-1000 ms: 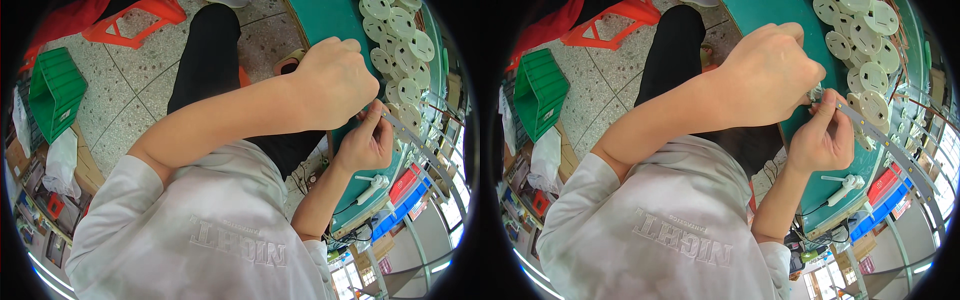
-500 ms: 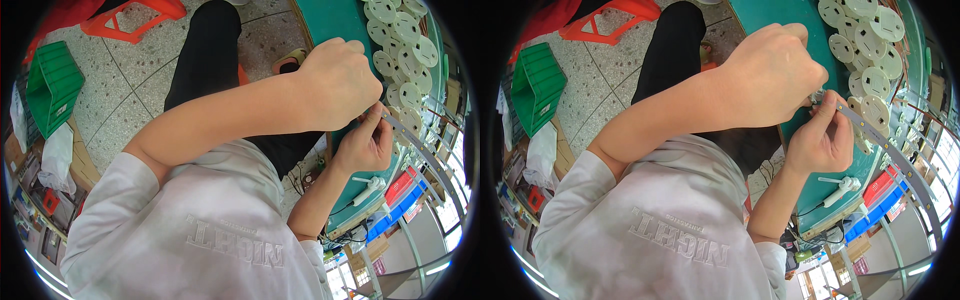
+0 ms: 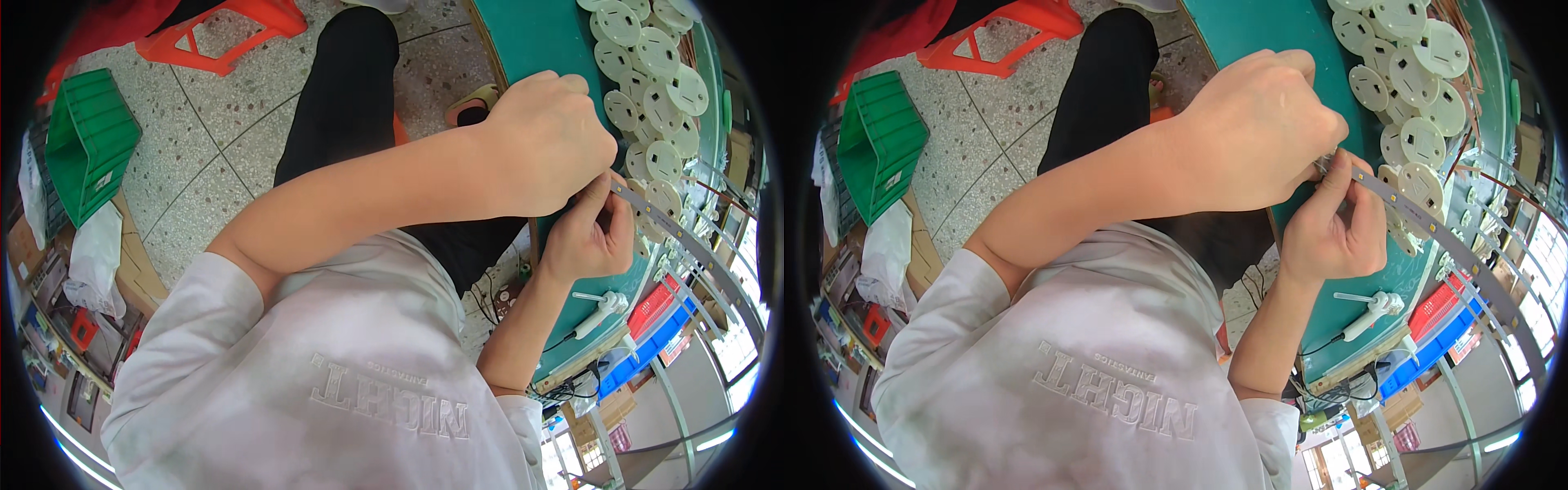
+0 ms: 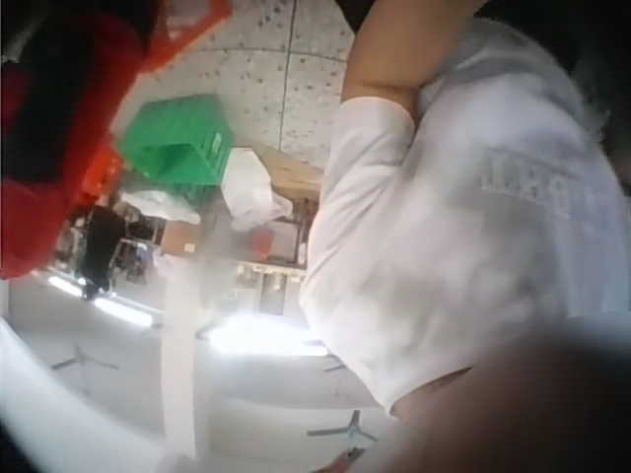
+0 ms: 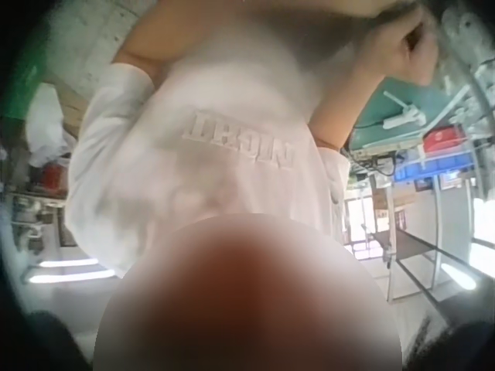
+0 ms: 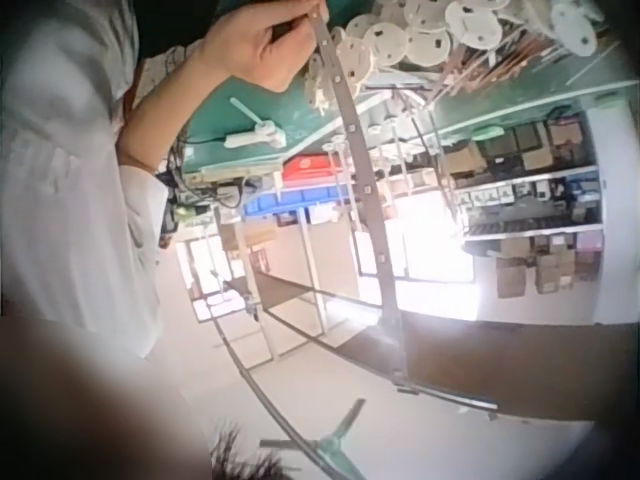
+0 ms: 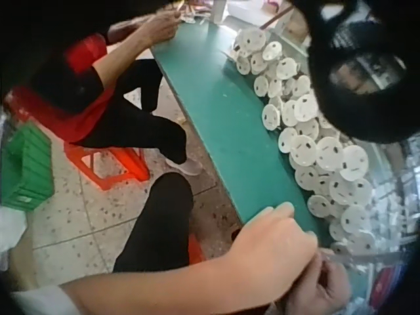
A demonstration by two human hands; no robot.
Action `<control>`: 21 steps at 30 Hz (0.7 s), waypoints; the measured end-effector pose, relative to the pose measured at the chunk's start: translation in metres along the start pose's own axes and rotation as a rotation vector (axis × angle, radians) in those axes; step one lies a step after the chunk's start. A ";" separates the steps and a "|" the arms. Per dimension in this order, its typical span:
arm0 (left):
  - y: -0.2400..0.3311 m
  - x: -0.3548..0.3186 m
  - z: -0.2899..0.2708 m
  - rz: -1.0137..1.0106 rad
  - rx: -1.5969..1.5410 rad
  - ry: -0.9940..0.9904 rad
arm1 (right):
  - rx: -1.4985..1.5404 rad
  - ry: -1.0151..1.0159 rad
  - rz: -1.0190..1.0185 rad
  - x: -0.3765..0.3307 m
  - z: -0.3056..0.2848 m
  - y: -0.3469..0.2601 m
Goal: Assembling electronic components by attaching LED strips to plastic bases using a hot glue gun.
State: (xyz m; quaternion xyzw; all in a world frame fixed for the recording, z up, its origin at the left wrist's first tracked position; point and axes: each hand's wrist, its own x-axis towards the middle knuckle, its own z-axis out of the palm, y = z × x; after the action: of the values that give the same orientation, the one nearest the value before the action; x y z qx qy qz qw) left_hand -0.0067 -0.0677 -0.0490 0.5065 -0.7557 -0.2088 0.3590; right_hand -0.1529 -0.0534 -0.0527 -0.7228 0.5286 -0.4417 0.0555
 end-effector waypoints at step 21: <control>-0.017 0.008 -0.001 0.183 -0.267 0.071 | -0.110 0.005 0.005 0.004 -0.005 -0.007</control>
State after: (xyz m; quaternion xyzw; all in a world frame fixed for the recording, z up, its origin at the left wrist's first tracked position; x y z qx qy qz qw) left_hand 0.0023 -0.0819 -0.0570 0.3903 -0.7513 -0.2556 0.4668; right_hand -0.1515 -0.0518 -0.0432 -0.7222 0.5541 -0.4138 0.0155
